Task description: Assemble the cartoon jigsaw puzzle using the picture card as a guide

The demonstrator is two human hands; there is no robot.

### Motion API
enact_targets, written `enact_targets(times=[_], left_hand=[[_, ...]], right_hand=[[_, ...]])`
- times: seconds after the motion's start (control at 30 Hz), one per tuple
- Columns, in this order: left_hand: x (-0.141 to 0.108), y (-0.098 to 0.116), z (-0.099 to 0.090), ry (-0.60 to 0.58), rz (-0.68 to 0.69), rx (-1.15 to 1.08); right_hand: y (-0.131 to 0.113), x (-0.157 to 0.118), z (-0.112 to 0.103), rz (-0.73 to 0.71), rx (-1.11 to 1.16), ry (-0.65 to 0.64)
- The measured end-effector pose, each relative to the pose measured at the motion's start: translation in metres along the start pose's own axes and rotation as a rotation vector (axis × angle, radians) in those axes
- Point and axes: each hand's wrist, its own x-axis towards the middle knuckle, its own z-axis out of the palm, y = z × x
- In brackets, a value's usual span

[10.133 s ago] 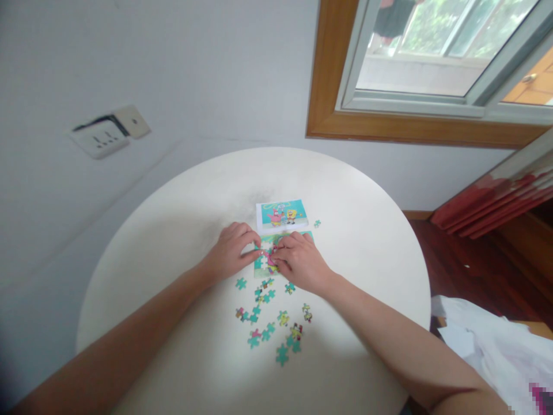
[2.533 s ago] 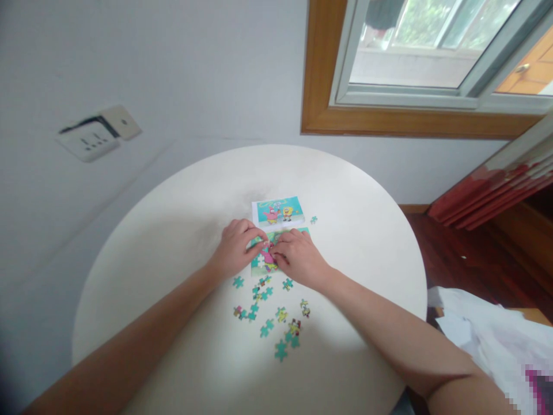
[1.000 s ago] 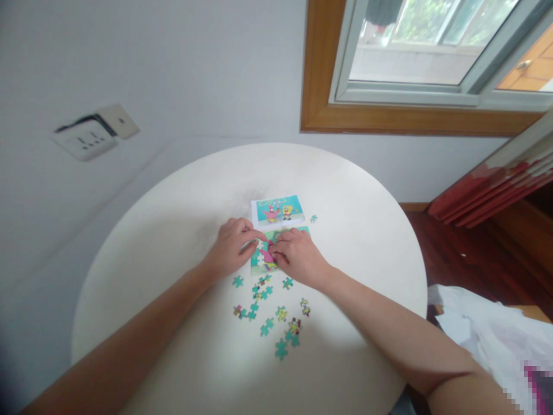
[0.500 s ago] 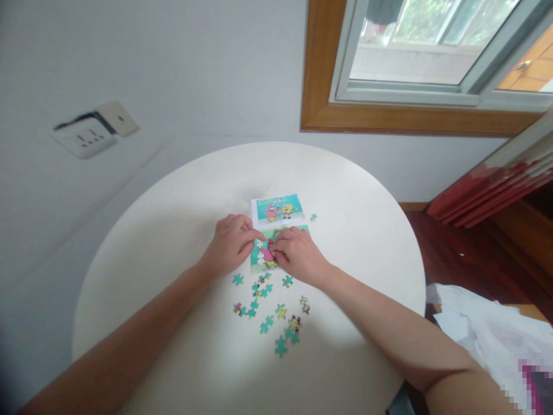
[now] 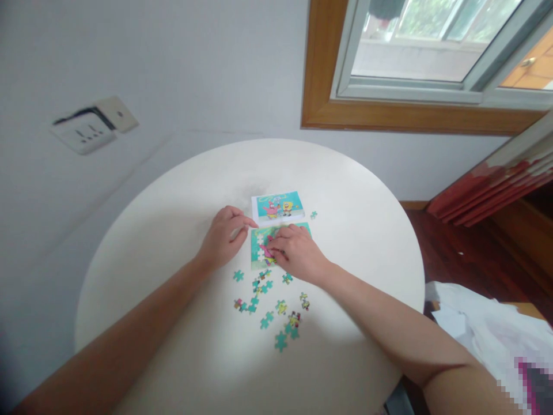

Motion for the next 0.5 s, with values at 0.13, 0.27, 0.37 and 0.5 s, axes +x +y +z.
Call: enact_targets(times=[0.13, 0.27, 0.37, 0.5], left_hand=[[0.0, -0.008, 0.003, 0.054, -0.026, -0.024], [-0.001, -0.011, 0.006, 0.085, -0.054, -0.035], [-0.001, -0.011, 0.006, 0.096, -0.059, -0.041], [-0.002, -0.011, 0.007, 0.087, -0.049, -0.04]], right_hand=[[-0.019, -0.006, -0.001, -0.225, 0.088, -0.086], [-0.04, -0.012, 0.003, -0.35, 0.094, -0.218], [-0.05, -0.014, 0.009, -0.308, 0.063, -0.242], [-0.057, -0.016, 0.018, -0.218, 0.044, -0.205]])
